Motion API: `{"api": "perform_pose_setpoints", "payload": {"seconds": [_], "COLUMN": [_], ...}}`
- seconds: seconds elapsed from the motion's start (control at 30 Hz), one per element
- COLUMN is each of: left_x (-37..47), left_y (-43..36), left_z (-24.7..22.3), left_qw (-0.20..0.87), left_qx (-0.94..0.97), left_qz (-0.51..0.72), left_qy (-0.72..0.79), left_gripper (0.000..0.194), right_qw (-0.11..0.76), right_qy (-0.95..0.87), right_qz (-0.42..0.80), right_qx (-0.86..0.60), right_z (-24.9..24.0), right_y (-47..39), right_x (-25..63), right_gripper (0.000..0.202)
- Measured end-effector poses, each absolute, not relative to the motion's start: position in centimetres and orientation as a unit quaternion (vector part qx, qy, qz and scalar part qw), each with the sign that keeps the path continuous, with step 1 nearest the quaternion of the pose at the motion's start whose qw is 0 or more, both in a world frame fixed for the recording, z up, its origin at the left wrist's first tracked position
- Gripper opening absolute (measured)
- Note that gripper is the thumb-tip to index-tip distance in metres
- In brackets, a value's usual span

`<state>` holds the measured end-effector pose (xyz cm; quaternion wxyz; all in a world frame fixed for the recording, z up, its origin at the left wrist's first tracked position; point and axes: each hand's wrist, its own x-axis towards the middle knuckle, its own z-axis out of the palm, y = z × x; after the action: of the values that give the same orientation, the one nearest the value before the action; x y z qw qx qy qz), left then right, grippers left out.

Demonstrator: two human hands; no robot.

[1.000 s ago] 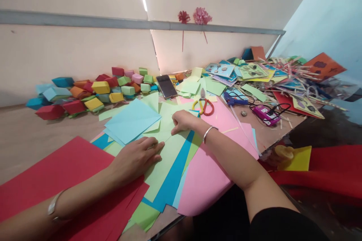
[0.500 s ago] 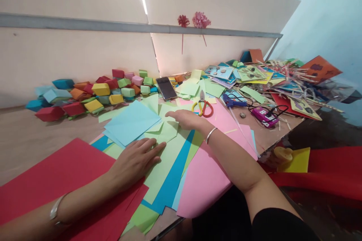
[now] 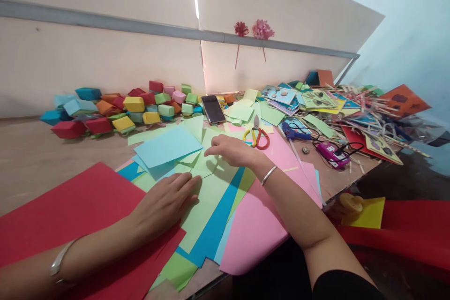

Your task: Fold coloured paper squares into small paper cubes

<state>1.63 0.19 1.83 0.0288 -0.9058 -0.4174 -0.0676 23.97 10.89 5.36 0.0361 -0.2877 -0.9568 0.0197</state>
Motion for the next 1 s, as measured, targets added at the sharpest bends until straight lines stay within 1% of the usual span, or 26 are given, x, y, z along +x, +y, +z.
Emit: {"api": "perform_pose_setpoints", "payload": {"seconds": [0.03,0.07,0.1,0.2,0.37,0.5,0.6,0.67,0.77,0.9,1.0], "left_x": [1.6,1.7,1.7,1.7,1.5,1.3,1.2,1.3,1.5,1.7,1.6], "left_y": [0.1,0.1,0.0,-0.1,-0.1,-0.2,-0.3,-0.5,-0.5,-0.3,-0.2], "left_z": [1.9,1.9,2.0,2.0,1.4,0.8,0.6,0.8,1.1,1.4,1.3], "left_qw": [0.034,0.039,0.045,0.063,0.091,0.116,0.108,0.096,0.078,0.04,0.029], "left_qx": [-0.906,-0.906,-0.907,-0.904,-0.898,-0.898,-0.898,-0.898,-0.897,-0.905,-0.912], "left_qz": [-0.064,-0.06,-0.055,-0.049,-0.054,-0.07,-0.055,-0.048,-0.051,-0.047,-0.064], "left_qy": [-0.417,-0.416,-0.416,-0.421,-0.427,-0.42,-0.424,-0.426,-0.431,-0.421,-0.404], "left_gripper": [0.024,0.028,0.028,0.022,0.017,0.022,0.02,0.021,0.021,0.013,0.01], "right_qw": [0.028,0.023,0.021,0.034,0.075,0.038,0.003,-0.004,0.018,0.04,0.038], "right_qy": [-0.956,-0.955,-0.954,-0.959,-0.972,-0.976,-0.975,-0.975,-0.975,-0.976,-0.972], "right_qz": [0.001,-0.016,-0.026,-0.013,0.029,0.071,0.112,0.127,0.114,0.099,0.119], "right_qx": [-0.292,-0.296,-0.297,-0.28,-0.22,-0.2,-0.19,-0.183,-0.191,-0.191,-0.199], "right_z": [5.1,4.9,4.8,5.0,6.5,7.0,6.8,6.8,6.7,6.4,6.0], "right_y": [11.0,11.2,11.3,11.0,9.8,9.6,9.8,9.9,10.0,10.1,10.1], "right_x": [24.0,24.1,24.0,23.6,23.0,23.2,23.3,23.3,23.3,23.4,23.3], "right_gripper": [0.051,0.053,0.051,0.036,0.027,0.017,0.01,0.01,0.016,0.008,0.013]}}
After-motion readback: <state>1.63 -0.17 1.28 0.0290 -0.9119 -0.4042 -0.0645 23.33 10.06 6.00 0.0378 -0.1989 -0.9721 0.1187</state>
